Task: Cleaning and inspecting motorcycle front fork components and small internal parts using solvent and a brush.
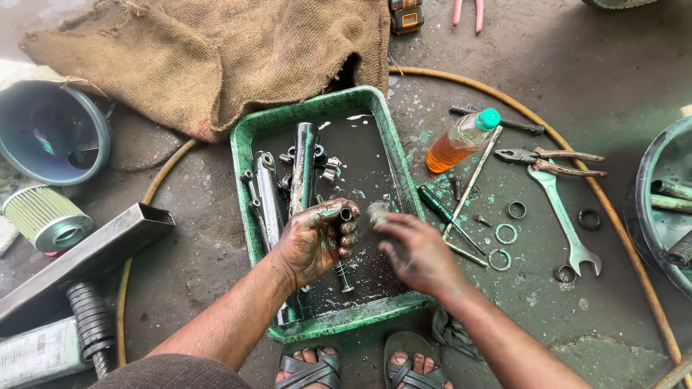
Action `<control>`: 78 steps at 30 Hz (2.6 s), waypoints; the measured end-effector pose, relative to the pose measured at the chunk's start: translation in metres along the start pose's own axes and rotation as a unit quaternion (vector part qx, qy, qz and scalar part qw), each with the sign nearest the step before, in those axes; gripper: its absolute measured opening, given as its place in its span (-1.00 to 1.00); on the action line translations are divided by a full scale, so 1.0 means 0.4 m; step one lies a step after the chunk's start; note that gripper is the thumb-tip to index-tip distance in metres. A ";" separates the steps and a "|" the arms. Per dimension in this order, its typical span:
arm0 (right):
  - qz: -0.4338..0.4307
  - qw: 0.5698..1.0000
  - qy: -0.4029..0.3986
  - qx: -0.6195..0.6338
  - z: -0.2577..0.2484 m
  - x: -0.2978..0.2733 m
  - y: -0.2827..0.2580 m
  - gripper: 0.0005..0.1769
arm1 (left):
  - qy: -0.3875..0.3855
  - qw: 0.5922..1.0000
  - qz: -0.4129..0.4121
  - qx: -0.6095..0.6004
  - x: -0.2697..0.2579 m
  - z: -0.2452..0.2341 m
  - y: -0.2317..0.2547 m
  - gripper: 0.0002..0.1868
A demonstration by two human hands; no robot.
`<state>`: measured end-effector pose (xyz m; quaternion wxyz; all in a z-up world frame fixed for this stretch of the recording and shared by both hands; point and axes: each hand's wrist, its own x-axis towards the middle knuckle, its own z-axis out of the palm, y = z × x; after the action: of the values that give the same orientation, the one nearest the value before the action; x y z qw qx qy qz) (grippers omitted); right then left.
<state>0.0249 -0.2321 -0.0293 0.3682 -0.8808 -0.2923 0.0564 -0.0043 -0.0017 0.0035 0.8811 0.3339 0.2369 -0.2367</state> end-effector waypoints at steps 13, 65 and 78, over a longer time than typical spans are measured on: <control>0.169 0.943 -0.001 0.287 -0.118 0.056 -0.110 -0.72 | 0.177 0.974 -0.044 0.135 0.045 -0.067 -0.040 -0.65; 0.136 0.958 -0.014 0.252 -0.070 0.070 -0.135 -0.74 | 0.168 0.977 -0.074 0.113 0.005 -0.011 -0.052 -0.83; 0.043 0.977 0.027 0.209 -0.052 0.069 -0.128 -0.78 | 0.162 0.973 -0.100 0.133 -0.012 0.026 -0.042 -0.77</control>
<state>0.0298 -0.2011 0.0239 0.5493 -0.7972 -0.2255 0.1086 -0.0150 -0.0188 0.0051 0.7504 0.4569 0.3752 -0.2956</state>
